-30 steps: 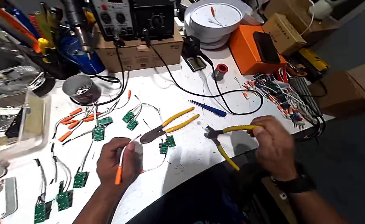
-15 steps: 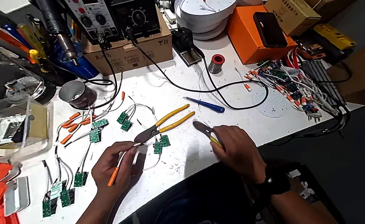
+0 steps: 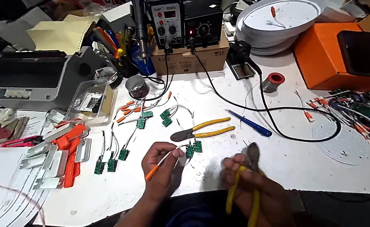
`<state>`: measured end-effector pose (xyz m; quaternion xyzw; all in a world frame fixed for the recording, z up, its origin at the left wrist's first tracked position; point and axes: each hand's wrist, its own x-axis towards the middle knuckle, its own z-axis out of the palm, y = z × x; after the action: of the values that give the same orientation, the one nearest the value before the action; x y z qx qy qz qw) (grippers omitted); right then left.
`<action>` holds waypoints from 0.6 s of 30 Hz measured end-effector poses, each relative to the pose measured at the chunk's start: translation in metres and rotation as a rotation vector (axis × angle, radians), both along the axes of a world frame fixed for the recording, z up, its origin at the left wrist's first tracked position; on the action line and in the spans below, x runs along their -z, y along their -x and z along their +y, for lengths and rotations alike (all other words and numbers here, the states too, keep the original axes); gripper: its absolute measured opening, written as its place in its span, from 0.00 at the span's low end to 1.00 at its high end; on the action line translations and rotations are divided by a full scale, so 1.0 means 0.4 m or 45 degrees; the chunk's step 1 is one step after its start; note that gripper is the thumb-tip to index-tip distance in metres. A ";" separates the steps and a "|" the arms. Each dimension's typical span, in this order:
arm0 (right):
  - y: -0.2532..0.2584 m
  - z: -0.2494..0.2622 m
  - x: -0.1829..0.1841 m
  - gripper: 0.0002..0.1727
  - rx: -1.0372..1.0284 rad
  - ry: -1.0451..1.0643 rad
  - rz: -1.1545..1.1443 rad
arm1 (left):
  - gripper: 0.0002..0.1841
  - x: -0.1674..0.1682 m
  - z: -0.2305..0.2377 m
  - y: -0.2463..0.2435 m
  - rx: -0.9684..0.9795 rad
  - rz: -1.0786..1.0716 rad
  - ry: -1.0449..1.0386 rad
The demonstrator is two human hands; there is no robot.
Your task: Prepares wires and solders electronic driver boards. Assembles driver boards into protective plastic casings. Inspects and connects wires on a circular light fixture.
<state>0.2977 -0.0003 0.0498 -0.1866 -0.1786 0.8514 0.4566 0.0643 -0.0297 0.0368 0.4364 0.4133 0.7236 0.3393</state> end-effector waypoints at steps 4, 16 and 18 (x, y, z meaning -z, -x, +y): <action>0.039 -0.019 -0.008 0.30 -0.222 -0.034 0.017 | 0.04 -0.005 -0.015 -0.036 -0.145 0.072 -0.060; 0.102 0.046 -0.039 0.24 0.199 -0.600 -0.350 | 0.13 0.010 -0.049 -0.061 -0.110 0.950 -0.297; 0.085 0.055 -0.043 0.23 0.156 -0.647 -0.359 | 0.18 0.002 -0.051 -0.027 -0.004 1.044 -0.179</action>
<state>0.2638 0.0218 0.0670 -0.1932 -0.4358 0.7160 0.5100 0.0752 -0.0502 0.0360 0.7100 0.4643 0.5168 0.1149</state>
